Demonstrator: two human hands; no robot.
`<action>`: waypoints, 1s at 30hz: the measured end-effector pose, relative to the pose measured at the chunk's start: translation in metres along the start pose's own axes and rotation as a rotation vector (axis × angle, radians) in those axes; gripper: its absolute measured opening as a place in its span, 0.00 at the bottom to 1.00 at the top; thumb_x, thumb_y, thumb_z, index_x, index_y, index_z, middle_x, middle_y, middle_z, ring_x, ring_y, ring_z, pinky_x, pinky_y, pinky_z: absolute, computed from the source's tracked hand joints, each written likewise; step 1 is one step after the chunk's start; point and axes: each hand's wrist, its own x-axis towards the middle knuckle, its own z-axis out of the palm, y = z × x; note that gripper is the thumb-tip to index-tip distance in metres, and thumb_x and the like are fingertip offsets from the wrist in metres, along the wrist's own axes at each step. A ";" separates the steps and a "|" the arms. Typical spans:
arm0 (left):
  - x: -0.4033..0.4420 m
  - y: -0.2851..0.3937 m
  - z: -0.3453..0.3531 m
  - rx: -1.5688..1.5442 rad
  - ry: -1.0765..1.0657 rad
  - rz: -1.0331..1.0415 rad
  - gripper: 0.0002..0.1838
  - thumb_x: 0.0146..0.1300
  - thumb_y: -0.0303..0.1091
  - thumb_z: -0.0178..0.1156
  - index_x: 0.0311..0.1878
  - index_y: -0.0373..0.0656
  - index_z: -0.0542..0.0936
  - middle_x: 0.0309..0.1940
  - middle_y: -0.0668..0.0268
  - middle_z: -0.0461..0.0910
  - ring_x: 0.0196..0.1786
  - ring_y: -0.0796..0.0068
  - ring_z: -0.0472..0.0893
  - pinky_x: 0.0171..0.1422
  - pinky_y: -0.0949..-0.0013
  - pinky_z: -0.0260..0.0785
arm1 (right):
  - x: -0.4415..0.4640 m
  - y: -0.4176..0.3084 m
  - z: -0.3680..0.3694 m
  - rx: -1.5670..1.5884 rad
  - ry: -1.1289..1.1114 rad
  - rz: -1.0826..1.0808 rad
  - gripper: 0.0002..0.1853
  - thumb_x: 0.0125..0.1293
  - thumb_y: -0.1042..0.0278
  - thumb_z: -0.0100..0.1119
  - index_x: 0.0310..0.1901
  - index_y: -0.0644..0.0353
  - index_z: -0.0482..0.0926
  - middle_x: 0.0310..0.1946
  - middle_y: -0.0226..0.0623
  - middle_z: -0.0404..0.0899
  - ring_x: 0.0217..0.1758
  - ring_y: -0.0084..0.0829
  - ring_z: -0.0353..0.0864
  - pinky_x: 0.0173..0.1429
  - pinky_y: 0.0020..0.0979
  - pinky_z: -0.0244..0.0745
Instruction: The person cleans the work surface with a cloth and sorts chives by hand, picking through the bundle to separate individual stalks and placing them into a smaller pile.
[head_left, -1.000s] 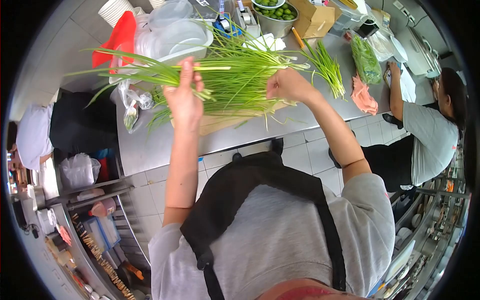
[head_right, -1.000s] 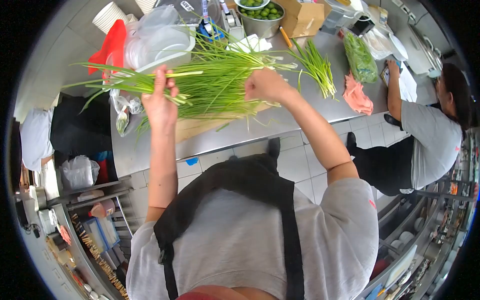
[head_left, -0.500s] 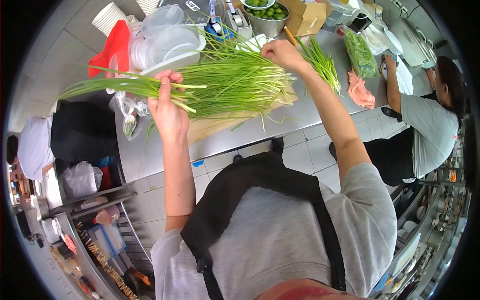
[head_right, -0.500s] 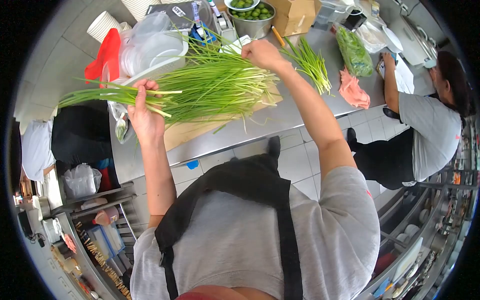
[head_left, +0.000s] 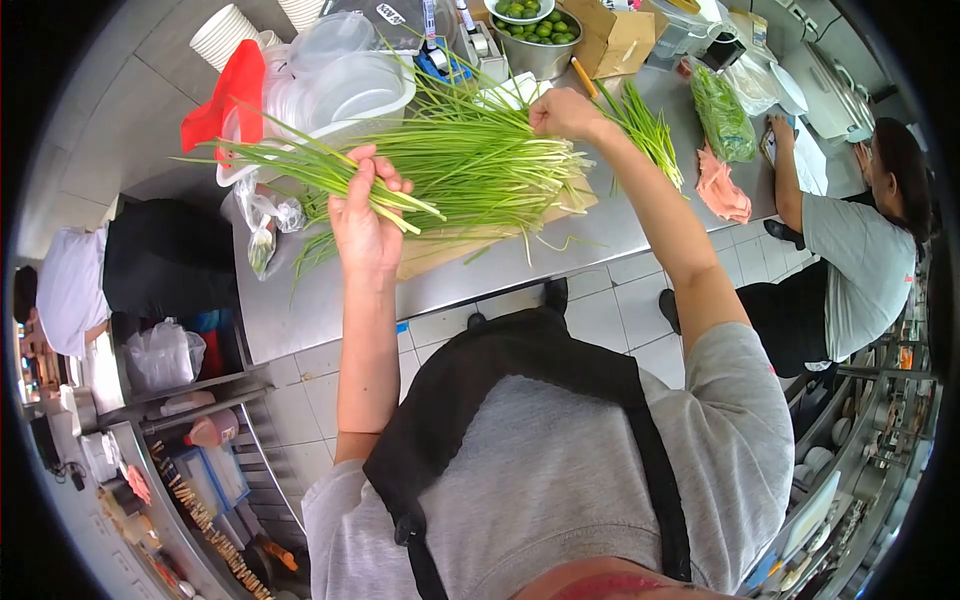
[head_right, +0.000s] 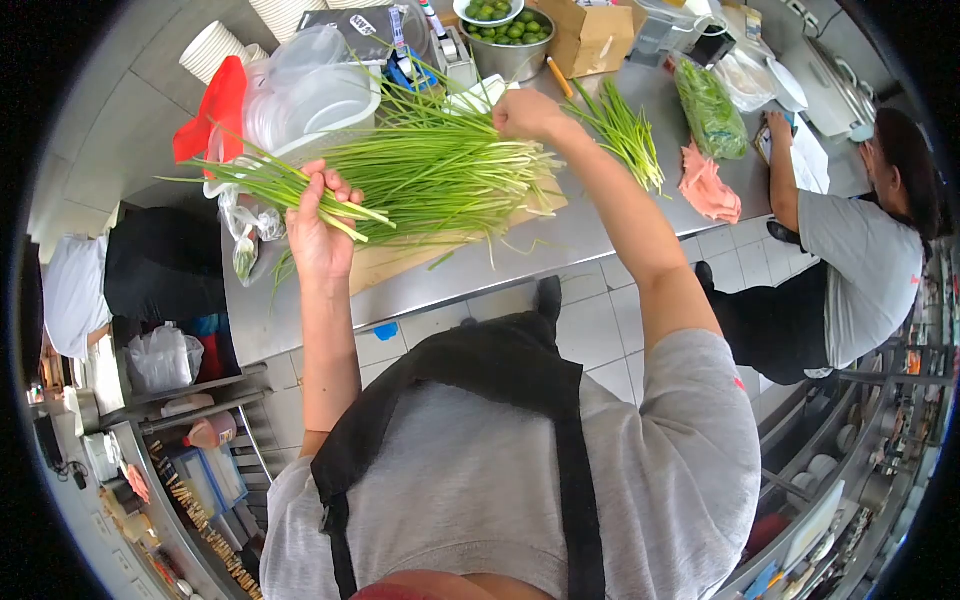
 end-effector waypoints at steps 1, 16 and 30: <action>0.000 0.000 0.000 -0.001 -0.001 0.005 0.08 0.60 0.27 0.49 0.42 0.38 0.71 0.25 0.65 0.70 0.27 0.76 0.70 0.33 0.69 0.65 | 0.000 0.001 -0.004 -0.003 0.002 -0.003 0.03 0.46 0.74 0.57 0.26 0.61 0.76 0.21 0.29 0.76 0.27 0.21 0.73 0.34 0.25 0.68; 0.025 -0.042 0.033 0.075 0.024 -0.136 0.11 0.56 0.29 0.57 0.42 0.37 0.74 0.33 0.66 0.75 0.30 0.81 0.72 0.27 0.79 0.64 | -0.041 -0.083 -0.027 0.755 -0.052 -0.231 0.04 0.52 0.76 0.58 0.30 0.63 0.75 0.24 0.25 0.75 0.28 0.13 0.71 0.36 0.17 0.66; 0.018 -0.043 0.032 0.082 0.047 -0.085 0.07 0.54 0.29 0.60 0.34 0.44 0.72 0.26 0.69 0.75 0.28 0.80 0.74 0.27 0.78 0.64 | -0.039 -0.090 -0.015 0.943 -0.104 -0.244 0.06 0.54 0.73 0.59 0.34 0.64 0.77 0.26 0.26 0.76 0.31 0.15 0.73 0.39 0.17 0.68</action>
